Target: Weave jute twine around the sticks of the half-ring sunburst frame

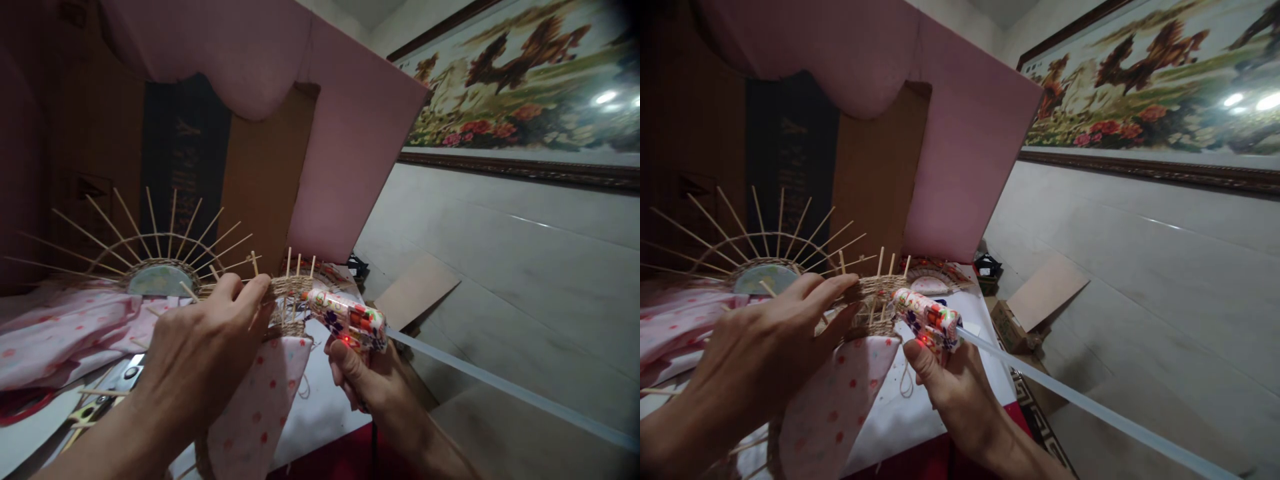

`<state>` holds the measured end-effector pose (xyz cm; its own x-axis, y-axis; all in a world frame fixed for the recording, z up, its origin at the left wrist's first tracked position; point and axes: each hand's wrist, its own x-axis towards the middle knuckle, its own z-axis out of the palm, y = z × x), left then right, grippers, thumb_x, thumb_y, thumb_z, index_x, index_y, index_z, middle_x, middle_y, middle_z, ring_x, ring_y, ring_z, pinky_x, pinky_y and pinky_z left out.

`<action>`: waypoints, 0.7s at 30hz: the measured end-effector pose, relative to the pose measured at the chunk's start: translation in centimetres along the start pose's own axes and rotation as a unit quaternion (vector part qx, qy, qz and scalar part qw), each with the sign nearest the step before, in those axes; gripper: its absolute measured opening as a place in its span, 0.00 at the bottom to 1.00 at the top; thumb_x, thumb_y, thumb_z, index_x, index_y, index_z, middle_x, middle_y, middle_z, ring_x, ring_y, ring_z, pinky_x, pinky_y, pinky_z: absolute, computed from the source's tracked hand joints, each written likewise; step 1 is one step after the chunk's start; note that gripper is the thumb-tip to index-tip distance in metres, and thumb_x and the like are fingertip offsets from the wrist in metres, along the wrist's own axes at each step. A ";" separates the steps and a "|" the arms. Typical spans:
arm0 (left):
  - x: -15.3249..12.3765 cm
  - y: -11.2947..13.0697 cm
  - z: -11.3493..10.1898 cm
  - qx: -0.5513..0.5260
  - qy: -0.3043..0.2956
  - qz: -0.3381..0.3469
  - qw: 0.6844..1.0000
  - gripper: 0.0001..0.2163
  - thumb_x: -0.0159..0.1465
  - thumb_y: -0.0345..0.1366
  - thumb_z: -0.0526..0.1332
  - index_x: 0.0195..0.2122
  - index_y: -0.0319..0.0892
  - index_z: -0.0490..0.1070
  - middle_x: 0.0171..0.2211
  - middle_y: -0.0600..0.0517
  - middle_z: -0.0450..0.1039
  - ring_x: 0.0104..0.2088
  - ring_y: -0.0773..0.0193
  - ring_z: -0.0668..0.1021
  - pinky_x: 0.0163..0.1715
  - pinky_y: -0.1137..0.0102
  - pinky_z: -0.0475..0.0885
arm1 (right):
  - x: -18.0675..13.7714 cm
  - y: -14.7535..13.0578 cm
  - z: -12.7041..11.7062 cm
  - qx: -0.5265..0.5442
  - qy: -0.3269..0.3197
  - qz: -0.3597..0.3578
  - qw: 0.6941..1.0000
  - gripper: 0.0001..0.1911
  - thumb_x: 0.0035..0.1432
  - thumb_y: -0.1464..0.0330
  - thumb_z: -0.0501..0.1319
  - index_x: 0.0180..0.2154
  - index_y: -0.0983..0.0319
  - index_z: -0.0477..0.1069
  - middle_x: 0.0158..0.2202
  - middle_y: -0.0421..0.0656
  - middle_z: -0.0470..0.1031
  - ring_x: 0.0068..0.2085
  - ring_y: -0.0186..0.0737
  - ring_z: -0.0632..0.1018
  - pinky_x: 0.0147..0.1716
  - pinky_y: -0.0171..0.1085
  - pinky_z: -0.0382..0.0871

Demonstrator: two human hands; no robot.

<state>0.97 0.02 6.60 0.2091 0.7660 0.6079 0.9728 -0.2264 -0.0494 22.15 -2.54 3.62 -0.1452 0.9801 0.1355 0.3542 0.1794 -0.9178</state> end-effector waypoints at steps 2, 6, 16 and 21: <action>0.0 -0.1 0.1 0.002 0.000 -0.001 1.000 0.13 0.66 0.42 0.48 0.50 0.49 0.65 0.41 0.50 0.74 0.21 0.61 0.74 0.16 0.69 0.51 | 0.0 0.0 0.1 0.032 -0.004 0.000 0.999 0.18 0.60 0.54 0.54 0.32 0.62 0.67 0.21 0.37 0.64 0.17 0.25 0.62 0.16 0.29 0.54; 0.0 -0.1 0.2 0.001 -0.004 0.000 1.000 0.13 0.66 0.41 0.49 0.49 0.49 0.65 0.42 0.49 0.74 0.21 0.62 0.74 0.17 0.69 0.52 | -0.2 -0.4 0.3 0.074 -0.024 -0.006 0.997 0.22 0.60 0.52 0.53 0.25 0.64 0.66 0.17 0.36 0.60 0.18 0.25 0.61 0.16 0.28 0.53; 0.2 0.1 0.1 0.010 -0.023 -0.004 1.000 0.13 0.66 0.40 0.49 0.49 0.48 0.67 0.42 0.48 0.74 0.22 0.61 0.74 0.17 0.69 0.53 | 0.1 -1.2 0.1 0.107 -0.026 -0.001 0.994 0.23 0.56 0.50 0.56 0.27 0.65 0.67 0.17 0.36 0.61 0.15 0.25 0.61 0.14 0.28 0.52; 0.4 -0.2 0.4 -0.001 -0.031 -0.006 0.999 0.13 0.65 0.41 0.50 0.48 0.49 0.66 0.42 0.49 0.74 0.23 0.59 0.75 0.18 0.68 0.55 | 0.7 -0.3 -1.0 0.117 0.134 -0.033 0.984 0.25 0.54 0.48 0.57 0.39 0.63 0.68 0.20 0.37 0.65 0.15 0.27 0.61 0.13 0.30 0.52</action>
<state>0.90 0.61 6.53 0.2024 0.8051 0.5576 0.9753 -0.2170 -0.0406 22.85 -1.77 4.32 0.0987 0.9601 0.2618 0.1263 0.2489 -0.9603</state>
